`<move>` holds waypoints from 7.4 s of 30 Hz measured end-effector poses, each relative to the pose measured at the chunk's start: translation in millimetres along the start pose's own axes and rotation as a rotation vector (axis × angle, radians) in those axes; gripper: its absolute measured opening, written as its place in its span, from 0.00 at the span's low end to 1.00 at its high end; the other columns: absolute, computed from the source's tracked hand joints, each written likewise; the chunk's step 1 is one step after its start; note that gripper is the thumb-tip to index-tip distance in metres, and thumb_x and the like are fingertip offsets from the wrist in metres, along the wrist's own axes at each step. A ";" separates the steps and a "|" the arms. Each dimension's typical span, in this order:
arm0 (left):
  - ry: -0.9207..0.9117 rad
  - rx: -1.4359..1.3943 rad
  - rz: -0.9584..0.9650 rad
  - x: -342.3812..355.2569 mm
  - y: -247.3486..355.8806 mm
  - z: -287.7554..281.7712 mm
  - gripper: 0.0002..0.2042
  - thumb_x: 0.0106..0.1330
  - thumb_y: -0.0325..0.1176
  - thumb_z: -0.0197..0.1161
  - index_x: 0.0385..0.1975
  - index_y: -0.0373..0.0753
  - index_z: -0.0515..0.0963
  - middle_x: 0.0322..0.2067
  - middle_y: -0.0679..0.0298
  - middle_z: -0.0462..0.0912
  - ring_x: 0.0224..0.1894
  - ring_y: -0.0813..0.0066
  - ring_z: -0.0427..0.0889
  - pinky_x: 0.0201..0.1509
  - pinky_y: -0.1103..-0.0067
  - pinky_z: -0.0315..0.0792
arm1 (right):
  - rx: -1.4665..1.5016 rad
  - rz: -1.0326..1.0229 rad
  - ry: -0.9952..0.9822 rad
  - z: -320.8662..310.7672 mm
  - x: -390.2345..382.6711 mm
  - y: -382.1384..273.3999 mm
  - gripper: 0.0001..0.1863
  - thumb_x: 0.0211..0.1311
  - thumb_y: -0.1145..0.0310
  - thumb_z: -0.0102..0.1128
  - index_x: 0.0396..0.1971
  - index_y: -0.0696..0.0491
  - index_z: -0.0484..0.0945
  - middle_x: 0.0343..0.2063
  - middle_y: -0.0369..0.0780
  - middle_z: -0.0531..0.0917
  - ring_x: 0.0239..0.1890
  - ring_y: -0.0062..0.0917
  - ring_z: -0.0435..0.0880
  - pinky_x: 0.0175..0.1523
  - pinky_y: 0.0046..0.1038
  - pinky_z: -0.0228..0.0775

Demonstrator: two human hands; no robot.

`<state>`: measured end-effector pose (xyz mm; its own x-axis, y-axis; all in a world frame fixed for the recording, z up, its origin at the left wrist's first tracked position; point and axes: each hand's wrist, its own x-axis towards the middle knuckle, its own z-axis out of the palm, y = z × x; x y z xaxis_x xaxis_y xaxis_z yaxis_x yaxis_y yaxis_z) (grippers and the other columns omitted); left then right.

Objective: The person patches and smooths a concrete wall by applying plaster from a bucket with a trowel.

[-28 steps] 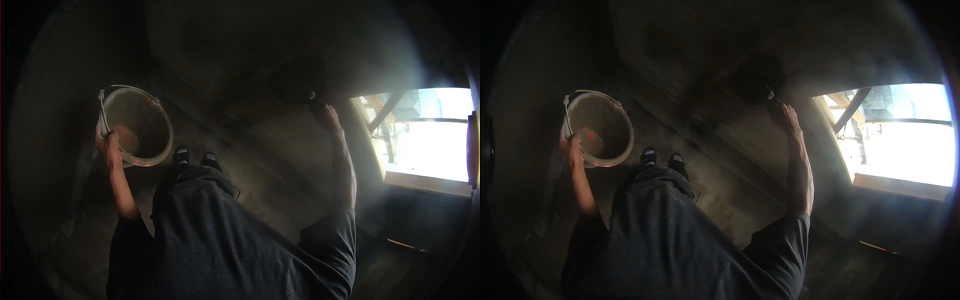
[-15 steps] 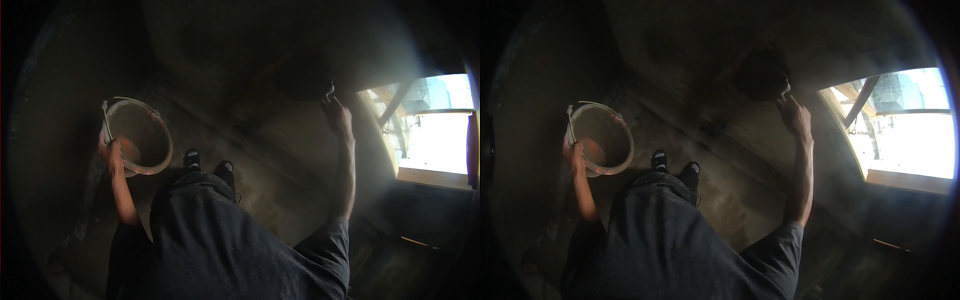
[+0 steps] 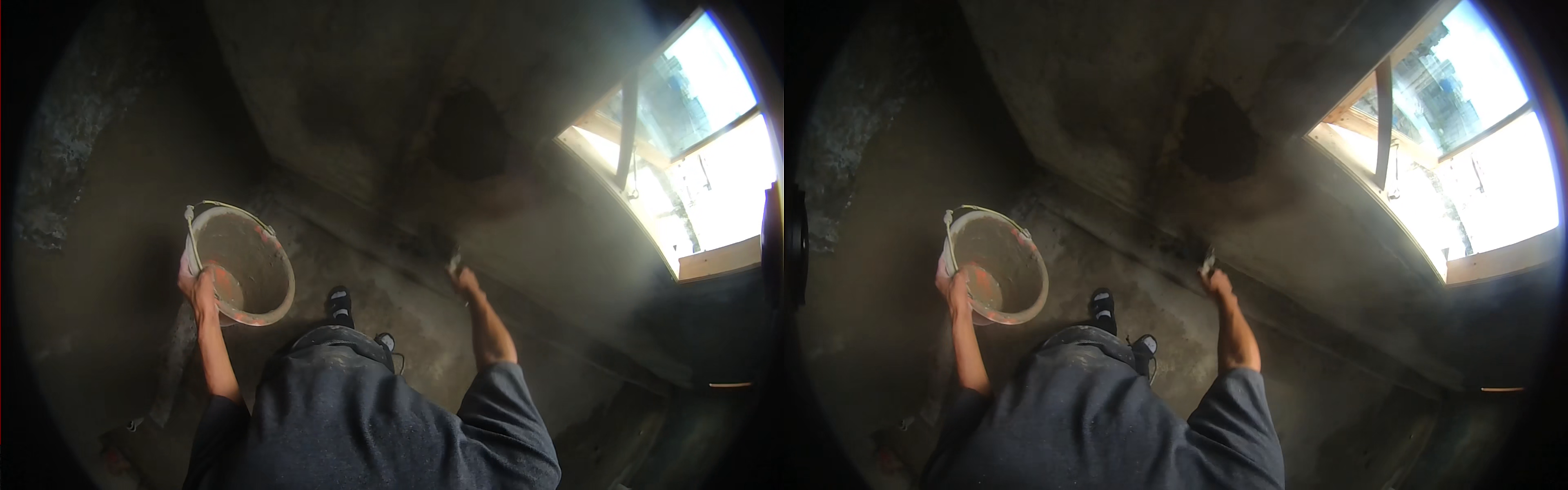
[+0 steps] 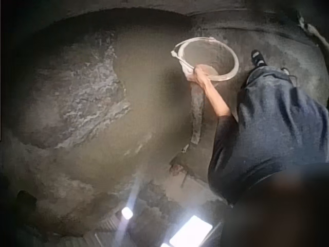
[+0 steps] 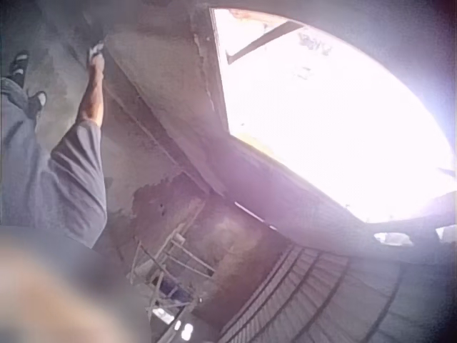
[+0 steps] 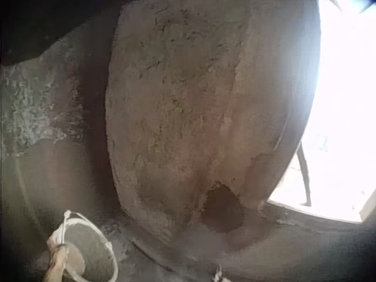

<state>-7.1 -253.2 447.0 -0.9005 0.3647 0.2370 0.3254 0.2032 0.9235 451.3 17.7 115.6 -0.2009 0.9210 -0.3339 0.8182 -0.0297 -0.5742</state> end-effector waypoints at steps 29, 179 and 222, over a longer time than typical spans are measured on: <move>-0.455 -0.314 0.255 -67.6 51.7 -118.5 0.32 0.42 0.19 0.53 0.56 0.28 0.69 0.48 0.58 0.77 0.51 0.73 0.75 0.53 0.82 0.67 | 1.283 -0.117 -0.087 74.5 -293.6 -291.6 0.11 0.54 0.67 0.64 0.29 0.57 0.74 0.22 0.36 0.76 0.22 0.21 0.74 0.29 0.26 0.67; -1.213 -0.699 -0.391 91.3 36.1 -80.1 0.22 0.53 0.24 0.67 0.51 0.37 0.75 0.43 0.66 0.80 0.46 0.76 0.76 0.54 0.78 0.67 | -0.685 -0.420 0.110 20.1 -380.3 -488.2 0.23 0.53 0.73 0.54 0.51 0.64 0.69 0.33 0.46 0.78 0.36 0.29 0.82 0.43 0.32 0.66; -1.498 -0.668 -0.071 132.1 72.9 -74.5 0.27 0.45 0.18 0.61 0.52 0.32 0.74 0.47 0.64 0.80 0.49 0.78 0.76 0.55 0.81 0.67 | -0.717 -0.615 0.405 16.4 -345.7 -481.4 0.19 0.54 0.73 0.51 0.47 0.62 0.71 0.28 0.43 0.77 0.29 0.30 0.81 0.41 0.31 0.69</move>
<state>-123.9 -257.9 568.0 0.2873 0.9551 0.0726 -0.2351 -0.0032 0.9720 118.1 -292.8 495.2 -0.6063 0.7641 0.2204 0.7908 0.6086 0.0653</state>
